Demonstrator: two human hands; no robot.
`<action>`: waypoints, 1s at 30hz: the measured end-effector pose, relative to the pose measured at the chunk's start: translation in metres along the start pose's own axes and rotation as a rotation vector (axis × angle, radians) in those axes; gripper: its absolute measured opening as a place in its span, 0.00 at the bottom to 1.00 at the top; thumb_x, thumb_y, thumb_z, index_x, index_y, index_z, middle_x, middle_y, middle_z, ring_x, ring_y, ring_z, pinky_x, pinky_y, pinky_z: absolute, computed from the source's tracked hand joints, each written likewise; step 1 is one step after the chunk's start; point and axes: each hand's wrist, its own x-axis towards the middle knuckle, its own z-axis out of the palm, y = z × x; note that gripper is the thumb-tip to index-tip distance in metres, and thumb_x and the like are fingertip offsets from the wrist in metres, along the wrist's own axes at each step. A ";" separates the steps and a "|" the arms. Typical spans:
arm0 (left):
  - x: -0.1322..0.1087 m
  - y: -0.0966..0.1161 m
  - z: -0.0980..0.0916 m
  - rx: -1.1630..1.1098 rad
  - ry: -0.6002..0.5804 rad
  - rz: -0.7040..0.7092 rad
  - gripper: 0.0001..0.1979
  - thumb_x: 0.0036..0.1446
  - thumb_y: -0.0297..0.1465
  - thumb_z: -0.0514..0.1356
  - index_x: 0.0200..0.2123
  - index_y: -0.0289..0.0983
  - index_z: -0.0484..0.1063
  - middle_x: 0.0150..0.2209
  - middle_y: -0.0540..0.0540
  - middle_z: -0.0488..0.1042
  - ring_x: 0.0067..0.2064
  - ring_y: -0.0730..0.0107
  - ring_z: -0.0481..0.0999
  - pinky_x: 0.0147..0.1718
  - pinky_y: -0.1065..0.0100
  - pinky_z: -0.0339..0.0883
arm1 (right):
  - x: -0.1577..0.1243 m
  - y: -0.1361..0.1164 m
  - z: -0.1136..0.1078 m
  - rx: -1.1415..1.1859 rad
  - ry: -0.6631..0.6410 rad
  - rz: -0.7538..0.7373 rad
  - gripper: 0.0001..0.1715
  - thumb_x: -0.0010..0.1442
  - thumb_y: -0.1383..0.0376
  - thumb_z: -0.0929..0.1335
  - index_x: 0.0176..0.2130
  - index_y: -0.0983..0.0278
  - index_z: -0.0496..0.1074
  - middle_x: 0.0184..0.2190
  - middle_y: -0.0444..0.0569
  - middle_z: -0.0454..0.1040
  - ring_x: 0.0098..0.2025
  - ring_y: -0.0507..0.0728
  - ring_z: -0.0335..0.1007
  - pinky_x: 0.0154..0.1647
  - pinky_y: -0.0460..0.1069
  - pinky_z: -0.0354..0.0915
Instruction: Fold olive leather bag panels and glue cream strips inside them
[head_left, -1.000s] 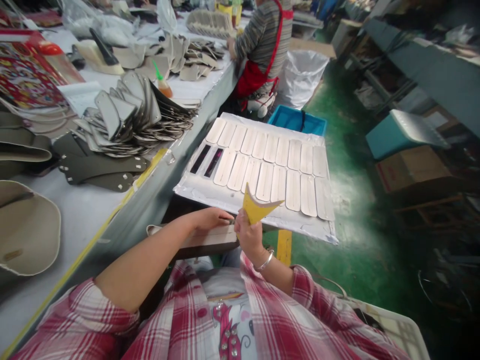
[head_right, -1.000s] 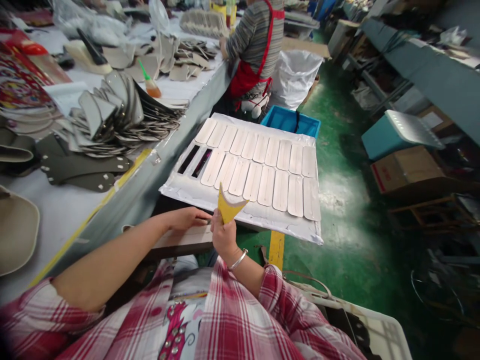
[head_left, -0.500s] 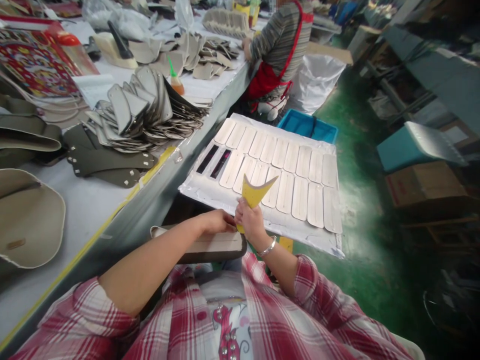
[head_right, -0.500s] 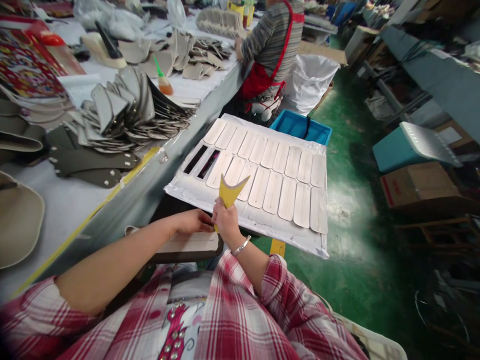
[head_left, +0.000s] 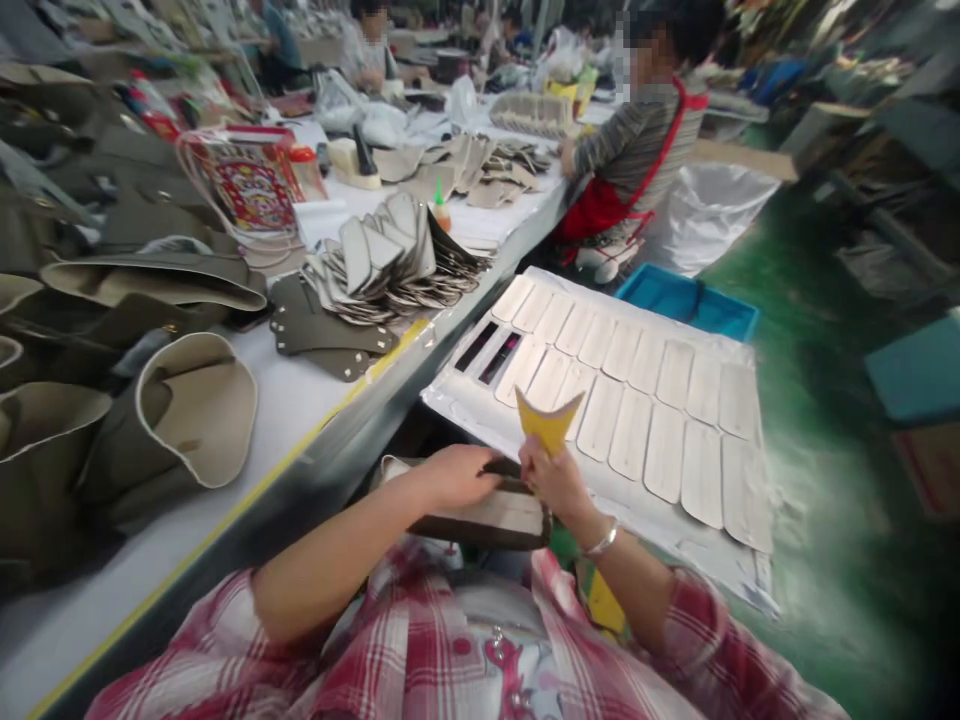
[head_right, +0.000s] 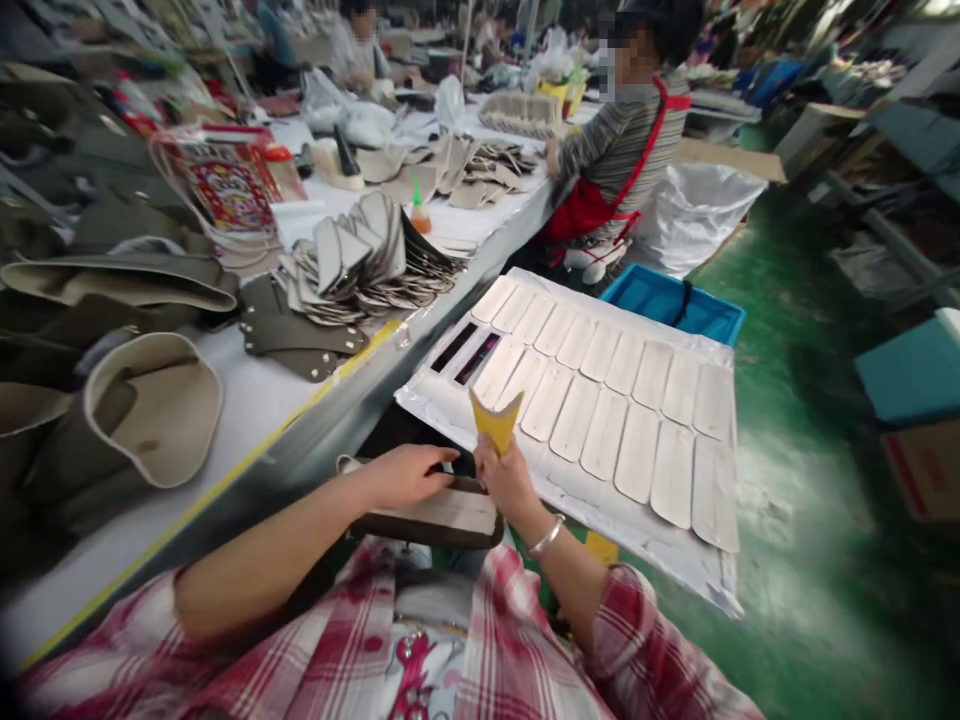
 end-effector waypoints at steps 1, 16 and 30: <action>-0.021 -0.015 -0.012 -0.065 0.171 0.006 0.18 0.51 0.38 0.58 0.45 0.39 0.73 0.47 0.43 0.73 0.49 0.57 0.69 0.51 0.62 0.57 | 0.003 -0.010 -0.001 0.034 -0.075 0.065 0.26 0.60 0.45 0.53 0.29 0.62 0.59 0.13 0.40 0.58 0.15 0.50 0.56 0.16 0.46 0.56; -0.078 -0.108 0.034 -1.021 0.761 -0.198 0.32 0.58 0.53 0.40 0.45 0.36 0.71 0.46 0.44 0.73 0.48 0.59 0.69 0.50 0.61 0.59 | 0.083 -0.069 0.077 -1.167 -0.868 -0.080 0.20 0.59 0.53 0.59 0.42 0.65 0.64 0.33 0.53 0.73 0.33 0.58 0.69 0.29 0.49 0.60; -0.083 -0.123 0.041 -1.109 0.751 -0.430 0.38 0.54 0.57 0.39 0.46 0.36 0.72 0.47 0.44 0.73 0.54 0.56 0.65 0.56 0.59 0.52 | 0.110 -0.039 0.156 -1.260 -0.732 -0.734 0.26 0.64 0.54 0.54 0.29 0.65 0.70 0.28 0.49 0.72 0.33 0.54 0.66 0.34 0.50 0.49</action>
